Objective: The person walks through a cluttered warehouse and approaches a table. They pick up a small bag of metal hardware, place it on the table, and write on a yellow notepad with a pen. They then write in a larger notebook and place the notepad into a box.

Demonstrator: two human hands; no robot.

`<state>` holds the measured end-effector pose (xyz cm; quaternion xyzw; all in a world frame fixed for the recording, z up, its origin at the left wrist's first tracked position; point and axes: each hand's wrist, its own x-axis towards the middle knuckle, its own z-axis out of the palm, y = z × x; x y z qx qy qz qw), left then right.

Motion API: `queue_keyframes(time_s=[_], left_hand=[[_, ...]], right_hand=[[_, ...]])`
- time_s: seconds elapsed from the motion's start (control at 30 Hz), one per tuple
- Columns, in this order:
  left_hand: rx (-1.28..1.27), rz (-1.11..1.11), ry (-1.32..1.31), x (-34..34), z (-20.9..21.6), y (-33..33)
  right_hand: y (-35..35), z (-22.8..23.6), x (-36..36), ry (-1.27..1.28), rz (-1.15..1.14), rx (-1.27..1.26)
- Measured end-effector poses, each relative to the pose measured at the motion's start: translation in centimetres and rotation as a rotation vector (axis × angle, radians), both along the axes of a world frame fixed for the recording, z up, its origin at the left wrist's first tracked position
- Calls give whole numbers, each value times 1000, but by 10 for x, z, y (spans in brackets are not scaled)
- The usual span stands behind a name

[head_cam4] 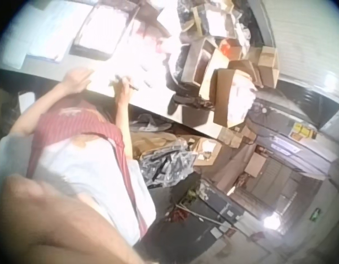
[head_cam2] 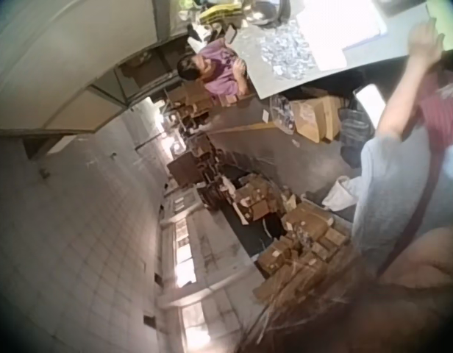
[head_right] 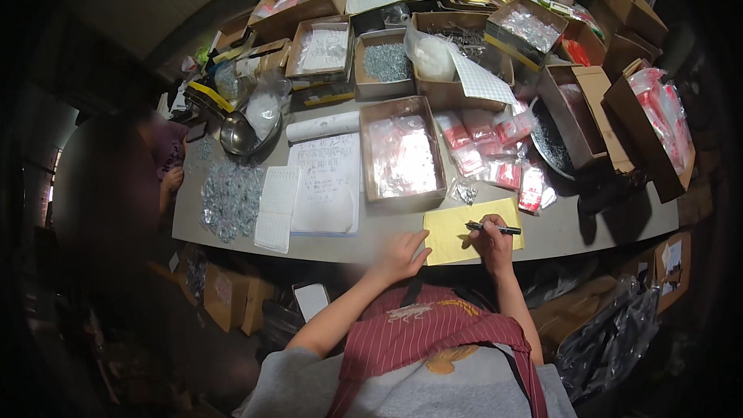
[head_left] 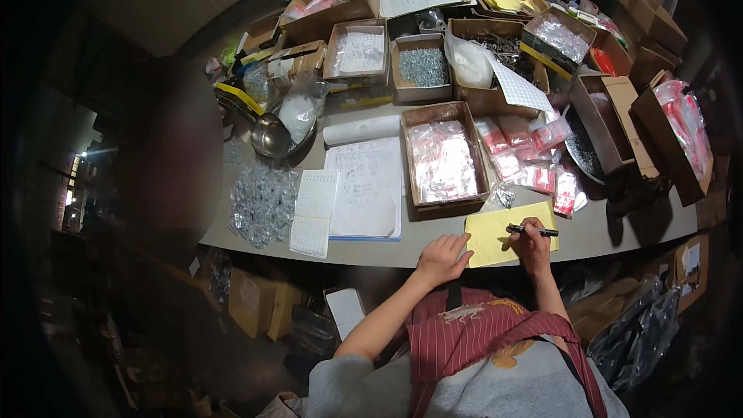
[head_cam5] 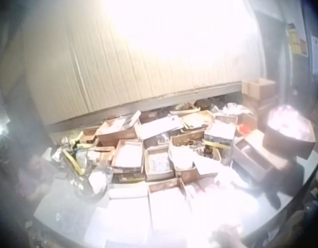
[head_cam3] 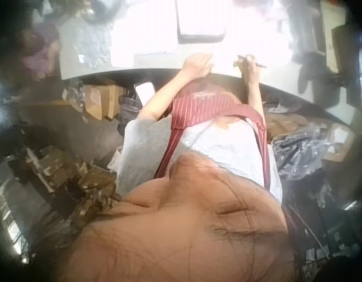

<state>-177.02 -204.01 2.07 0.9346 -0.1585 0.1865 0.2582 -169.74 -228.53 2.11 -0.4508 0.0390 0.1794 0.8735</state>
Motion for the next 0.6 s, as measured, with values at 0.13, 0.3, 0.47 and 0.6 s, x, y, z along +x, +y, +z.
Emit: queue_keyframes(time_s=[0.13, 0.3, 0.47, 0.6], left_hand=[[16, 6, -3, 0, 1, -1], [14, 8, -17, 1, -2, -1], [-28, -7, -5, 0, 1, -2], [-37, -9, -5, -1, 6, -3]], right_hand=[[0, -1, -1, -10, -15, -14], [0, -2, -1, -33, -8, -41], [-1, -1, -1, -35, 10, -72], [-2, -6, -1, -23, 9, -62]])
